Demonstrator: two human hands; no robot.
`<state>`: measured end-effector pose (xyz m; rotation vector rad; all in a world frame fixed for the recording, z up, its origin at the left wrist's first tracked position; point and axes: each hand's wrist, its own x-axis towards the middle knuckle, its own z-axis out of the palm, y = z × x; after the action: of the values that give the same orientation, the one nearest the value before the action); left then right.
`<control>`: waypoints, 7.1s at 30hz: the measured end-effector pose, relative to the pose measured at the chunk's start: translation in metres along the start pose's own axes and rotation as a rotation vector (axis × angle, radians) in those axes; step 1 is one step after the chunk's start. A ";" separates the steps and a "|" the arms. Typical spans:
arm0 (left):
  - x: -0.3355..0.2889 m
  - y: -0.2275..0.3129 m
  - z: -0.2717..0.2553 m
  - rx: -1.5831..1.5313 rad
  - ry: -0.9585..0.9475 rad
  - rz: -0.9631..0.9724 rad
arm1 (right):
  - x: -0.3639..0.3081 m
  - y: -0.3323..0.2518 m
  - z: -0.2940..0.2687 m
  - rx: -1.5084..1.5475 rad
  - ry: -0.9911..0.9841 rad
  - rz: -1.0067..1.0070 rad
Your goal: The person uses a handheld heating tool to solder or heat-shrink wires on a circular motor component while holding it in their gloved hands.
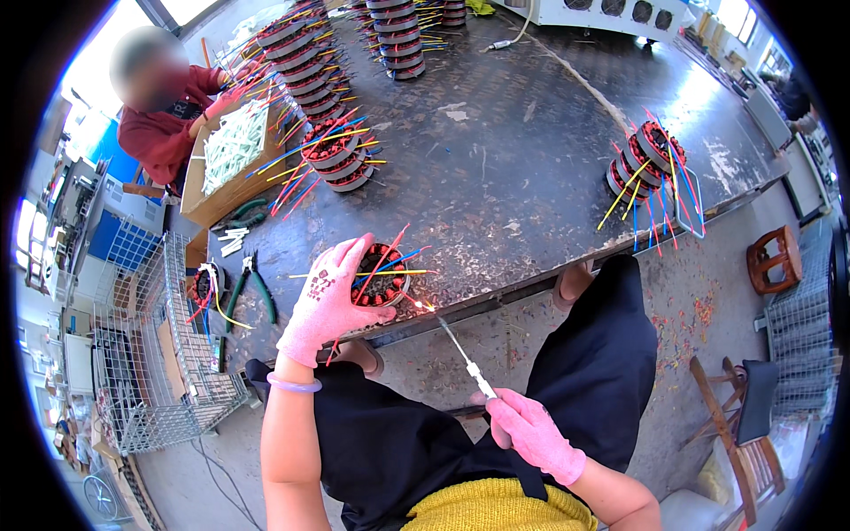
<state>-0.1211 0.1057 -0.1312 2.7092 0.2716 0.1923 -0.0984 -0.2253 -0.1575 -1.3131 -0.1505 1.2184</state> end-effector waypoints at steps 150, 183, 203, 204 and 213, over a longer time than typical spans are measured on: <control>-0.009 0.011 -0.007 -0.094 0.129 0.253 | -0.059 -0.022 0.025 -0.128 0.087 -0.194; -0.001 0.008 0.001 0.196 -0.036 0.009 | -0.048 -0.039 0.005 -0.106 0.059 -0.159; -0.001 0.015 -0.012 0.169 -0.074 -0.014 | -0.001 -0.030 -0.002 0.120 0.097 -0.075; -0.001 0.013 -0.012 0.156 -0.073 -0.002 | 0.000 -0.030 -0.002 0.128 0.093 -0.081; -0.006 0.013 -0.013 0.113 -0.037 0.081 | -0.008 -0.035 -0.003 0.085 0.104 -0.075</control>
<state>-0.1267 0.0979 -0.1144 2.8350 0.1667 0.1537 -0.0787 -0.2254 -0.1272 -1.2824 -0.0718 1.0801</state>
